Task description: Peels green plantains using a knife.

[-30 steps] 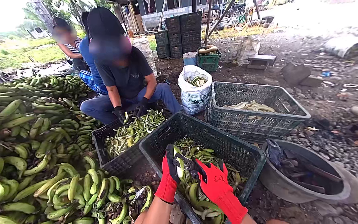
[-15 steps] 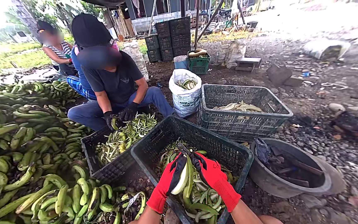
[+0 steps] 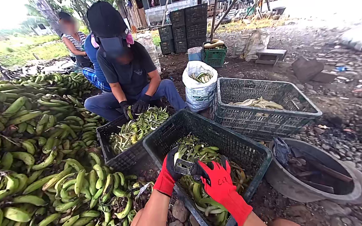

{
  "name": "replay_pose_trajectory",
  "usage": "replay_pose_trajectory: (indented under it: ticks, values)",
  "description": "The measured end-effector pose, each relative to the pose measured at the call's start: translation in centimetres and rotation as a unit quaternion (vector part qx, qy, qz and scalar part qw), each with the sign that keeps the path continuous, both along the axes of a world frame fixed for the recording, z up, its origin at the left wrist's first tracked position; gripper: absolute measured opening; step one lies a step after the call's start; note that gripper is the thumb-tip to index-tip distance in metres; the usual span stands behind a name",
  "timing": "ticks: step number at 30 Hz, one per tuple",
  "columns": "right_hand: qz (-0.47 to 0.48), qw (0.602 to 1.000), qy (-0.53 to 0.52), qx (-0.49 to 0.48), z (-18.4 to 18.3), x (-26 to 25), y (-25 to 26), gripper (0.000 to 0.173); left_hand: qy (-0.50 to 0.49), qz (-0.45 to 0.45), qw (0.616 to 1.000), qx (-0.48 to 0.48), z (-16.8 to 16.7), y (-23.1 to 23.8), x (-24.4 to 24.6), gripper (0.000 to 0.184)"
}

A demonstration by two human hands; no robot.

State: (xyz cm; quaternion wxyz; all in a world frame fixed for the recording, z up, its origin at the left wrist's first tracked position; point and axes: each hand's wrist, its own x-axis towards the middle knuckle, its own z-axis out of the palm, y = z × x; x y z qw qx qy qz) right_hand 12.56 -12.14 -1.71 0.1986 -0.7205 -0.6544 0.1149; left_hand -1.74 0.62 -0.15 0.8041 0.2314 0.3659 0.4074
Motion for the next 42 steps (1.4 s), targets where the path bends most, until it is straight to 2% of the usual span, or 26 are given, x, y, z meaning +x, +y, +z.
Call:
replay_pose_trajectory:
  ticks: [2,4,8,12,16,20,23,27,31,34,35,37,40,42]
  values:
    - [0.004,0.997,-0.025,0.076,-0.5,-0.4,-0.6,0.056,-0.053,-0.001,0.997,-0.051,-0.4,0.3,-0.1,0.046]
    - [-0.013,0.997,-0.027,0.067,0.0,-0.5,-0.6,0.055,-0.068,-0.001,0.997,-0.048,-0.6,0.3,0.1,0.045]
    - [-0.03,0.997,0.011,-0.073,2.5,-0.1,0.2,0.055,0.023,0.003,0.995,0.101,0.0,-0.9,0.8,0.029]
    - [-0.014,0.997,0.007,-0.076,2.7,0.2,0.0,0.055,0.086,0.031,0.987,0.131,0.2,-0.9,1.1,0.03]
    - [-0.046,0.993,0.034,-0.1,3.1,0.8,1.1,0.055,0.187,0.032,0.934,0.303,-0.3,-1.5,0.9,0.039]
    - [-0.084,0.988,0.096,-0.092,3.1,2.8,2.7,0.05,0.115,-0.051,0.932,0.34,-0.7,-3.1,1.2,0.039]
    - [-0.075,0.977,0.191,-0.064,2.3,4.2,3.2,0.05,0.093,-0.141,0.903,0.394,-0.9,-3.2,0.8,0.055]
    - [-0.094,0.968,0.229,-0.046,2.2,4.4,2.8,0.052,0.098,-0.131,0.898,0.408,-0.9,-2.9,0.9,0.057]
    - [-0.172,0.956,0.23,-0.053,2.3,4.8,2.0,0.053,0.182,-0.096,0.867,0.453,-0.1,-2.3,0.8,0.058]
    - [-0.103,0.98,0.171,-0.014,1.5,4.7,0.7,0.056,0.226,-0.066,0.87,0.434,-0.6,-1.5,0.9,0.054]
    - [-0.061,0.989,0.133,-0.025,1.6,4.8,0.2,0.056,0.235,-0.054,0.874,0.422,-0.7,-1.2,1.0,0.052]
    - [-0.021,0.989,0.062,-0.134,2.7,5.1,-0.4,0.053,0.263,-0.04,0.874,0.407,-0.8,-0.6,1.0,0.051]
    - [-0.054,0.969,0.033,-0.24,2.9,5.8,-0.8,0.053,0.337,0.0,0.869,0.362,-0.7,-0.6,0.7,0.048]
    - [-0.082,0.967,0.038,-0.236,3.2,5.9,-0.2,0.053,0.36,0.011,0.867,0.344,0.1,0.4,0.8,0.05]
